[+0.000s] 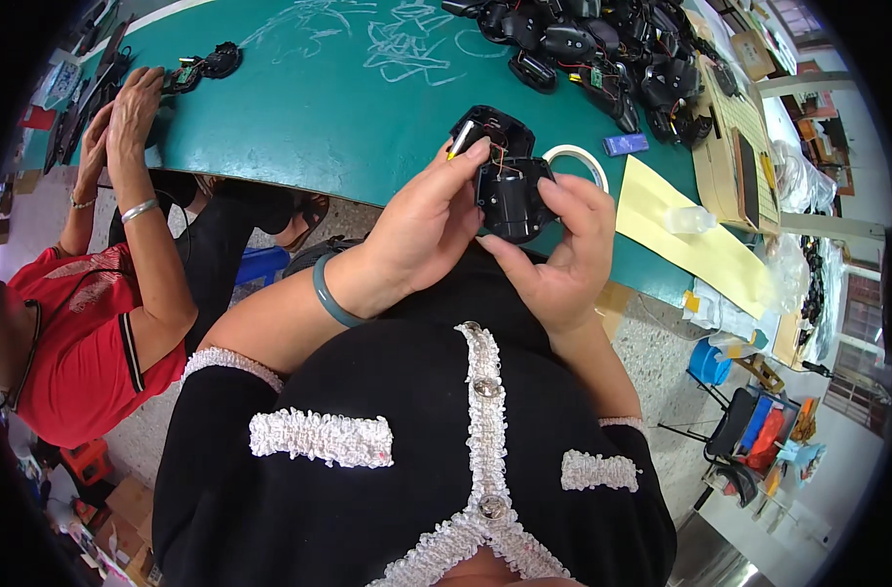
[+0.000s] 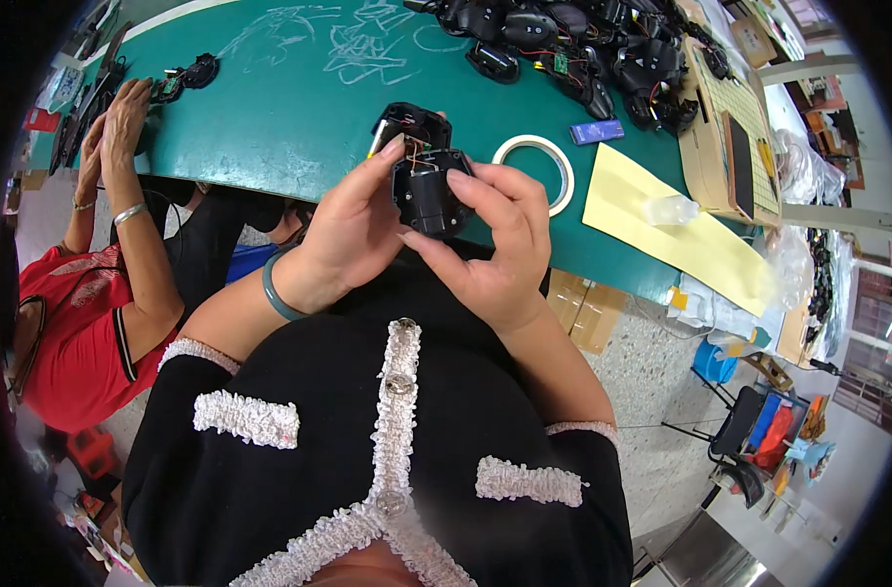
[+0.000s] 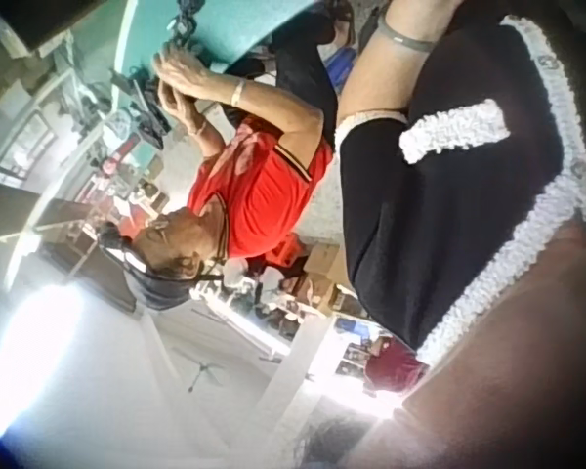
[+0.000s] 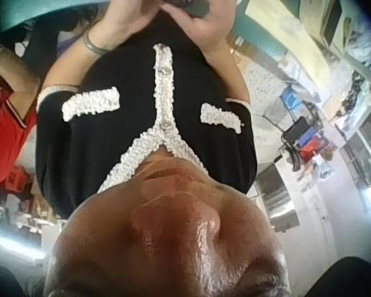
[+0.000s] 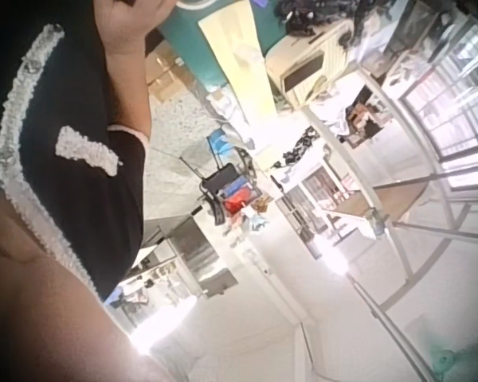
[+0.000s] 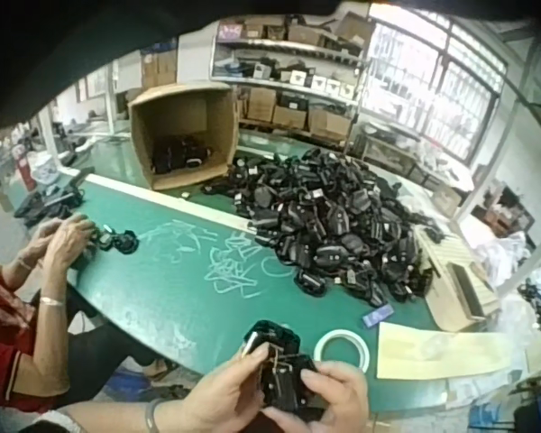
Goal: The person assembles small black electronic devices at a green workbench. They insert batteries into the device casing, apply a liquid from a squeeze bottle, and secure the casing with white tape. The person handles the devices one at a time, repeating the process for multiple units.
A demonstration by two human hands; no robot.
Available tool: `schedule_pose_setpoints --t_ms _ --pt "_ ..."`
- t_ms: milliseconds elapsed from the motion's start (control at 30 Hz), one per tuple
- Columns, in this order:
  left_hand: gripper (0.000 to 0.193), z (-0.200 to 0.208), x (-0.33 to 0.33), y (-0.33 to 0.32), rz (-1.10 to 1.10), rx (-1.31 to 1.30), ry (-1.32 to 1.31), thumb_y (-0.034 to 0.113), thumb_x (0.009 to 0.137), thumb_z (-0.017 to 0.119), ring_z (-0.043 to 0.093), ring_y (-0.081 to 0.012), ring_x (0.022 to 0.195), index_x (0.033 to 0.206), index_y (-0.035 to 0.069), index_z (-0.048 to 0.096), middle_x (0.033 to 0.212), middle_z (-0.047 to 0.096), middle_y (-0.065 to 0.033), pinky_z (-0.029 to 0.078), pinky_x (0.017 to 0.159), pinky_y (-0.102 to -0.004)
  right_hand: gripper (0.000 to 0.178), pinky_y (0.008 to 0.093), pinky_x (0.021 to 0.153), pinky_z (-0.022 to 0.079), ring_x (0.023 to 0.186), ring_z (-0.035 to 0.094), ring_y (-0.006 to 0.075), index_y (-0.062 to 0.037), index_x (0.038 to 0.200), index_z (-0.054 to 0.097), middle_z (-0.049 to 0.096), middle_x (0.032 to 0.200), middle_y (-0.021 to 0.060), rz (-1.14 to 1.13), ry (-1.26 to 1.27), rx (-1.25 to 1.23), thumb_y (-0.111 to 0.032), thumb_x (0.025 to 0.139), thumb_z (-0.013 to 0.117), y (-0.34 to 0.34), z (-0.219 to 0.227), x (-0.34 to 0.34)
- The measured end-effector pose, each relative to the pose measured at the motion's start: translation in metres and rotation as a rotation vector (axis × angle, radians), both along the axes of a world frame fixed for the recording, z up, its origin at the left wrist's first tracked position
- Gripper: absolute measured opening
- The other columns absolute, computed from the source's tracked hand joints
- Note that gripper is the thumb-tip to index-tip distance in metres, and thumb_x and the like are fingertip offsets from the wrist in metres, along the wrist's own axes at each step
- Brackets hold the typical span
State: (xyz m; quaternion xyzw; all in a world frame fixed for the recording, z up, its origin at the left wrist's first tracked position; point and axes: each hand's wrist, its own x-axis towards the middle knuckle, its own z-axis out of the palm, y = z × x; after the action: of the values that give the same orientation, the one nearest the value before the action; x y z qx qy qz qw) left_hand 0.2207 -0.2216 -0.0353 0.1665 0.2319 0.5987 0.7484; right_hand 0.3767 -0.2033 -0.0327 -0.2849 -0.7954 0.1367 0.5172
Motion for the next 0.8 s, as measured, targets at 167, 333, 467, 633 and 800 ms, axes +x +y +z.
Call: schedule_pose_setpoints --t_ms 167,333,467,633,800 --pt "0.058 -0.002 -0.011 -0.004 -0.135 0.137 0.155 0.047 0.099 0.041 0.052 -0.0196 0.118 0.140 0.006 0.041 0.132 0.053 -0.0080 0.043 0.101 -0.0405 0.064 0.0273 0.072 0.051 0.091 0.059 0.0206 -0.0028 0.118 0.062 0.057 0.107 0.0118 0.028 -0.001 -0.239 -0.015 0.062 0.088 -0.004 0.009 0.010" --pt "0.061 -0.015 -0.020 -0.002 -0.245 0.170 -0.063 0.051 0.101 0.032 0.050 -0.0189 0.119 0.143 0.007 0.038 0.135 0.050 -0.0079 0.043 0.097 -0.0392 0.062 0.0250 0.071 0.050 0.087 0.058 0.0152 0.0002 0.120 0.061 0.056 0.106 0.0092 0.122 0.104 -0.398 -0.010 0.063 0.085 -0.005 0.013 0.013" --pt "0.055 -0.006 -0.016 -0.002 -0.170 0.113 -0.114 0.047 0.103 0.030 0.053 -0.0155 0.113 0.140 0.009 0.042 0.134 0.052 -0.0054 0.047 0.085 -0.0332 0.063 0.0245 0.070 0.050 0.086 0.058 0.0147 0.0008 0.119 0.061 0.056 0.104 0.0091 0.171 0.038 -0.388 -0.009 0.062 0.085 -0.004 0.023 0.021" --pt "0.053 -0.007 -0.016 -0.004 -0.200 0.118 -0.195 0.041 0.103 0.032 0.051 -0.0169 0.118 0.143 0.007 0.038 0.139 0.048 -0.0063 0.045 0.091 -0.0350 0.062 0.0250 0.070 0.051 0.088 0.059 0.0159 0.0004 0.119 0.062 0.057 0.103 0.0096 0.159 0.020 -0.379 -0.010 0.062 0.085 -0.007 0.030 0.025" --pt "0.072 -0.007 -0.021 -0.004 -0.220 0.218 -0.047 0.041 0.094 0.056 0.043 -0.0211 0.131 0.148 0.005 0.026 0.143 0.043 -0.0119 0.036 0.108 -0.0410 0.056 0.0267 0.071 0.053 0.091 0.061 0.0170 -0.0021 0.116 0.063 0.058 0.107 0.0106 0.046 0.039 -0.364 -0.008 0.064 0.084 -0.018 0.029 0.021"
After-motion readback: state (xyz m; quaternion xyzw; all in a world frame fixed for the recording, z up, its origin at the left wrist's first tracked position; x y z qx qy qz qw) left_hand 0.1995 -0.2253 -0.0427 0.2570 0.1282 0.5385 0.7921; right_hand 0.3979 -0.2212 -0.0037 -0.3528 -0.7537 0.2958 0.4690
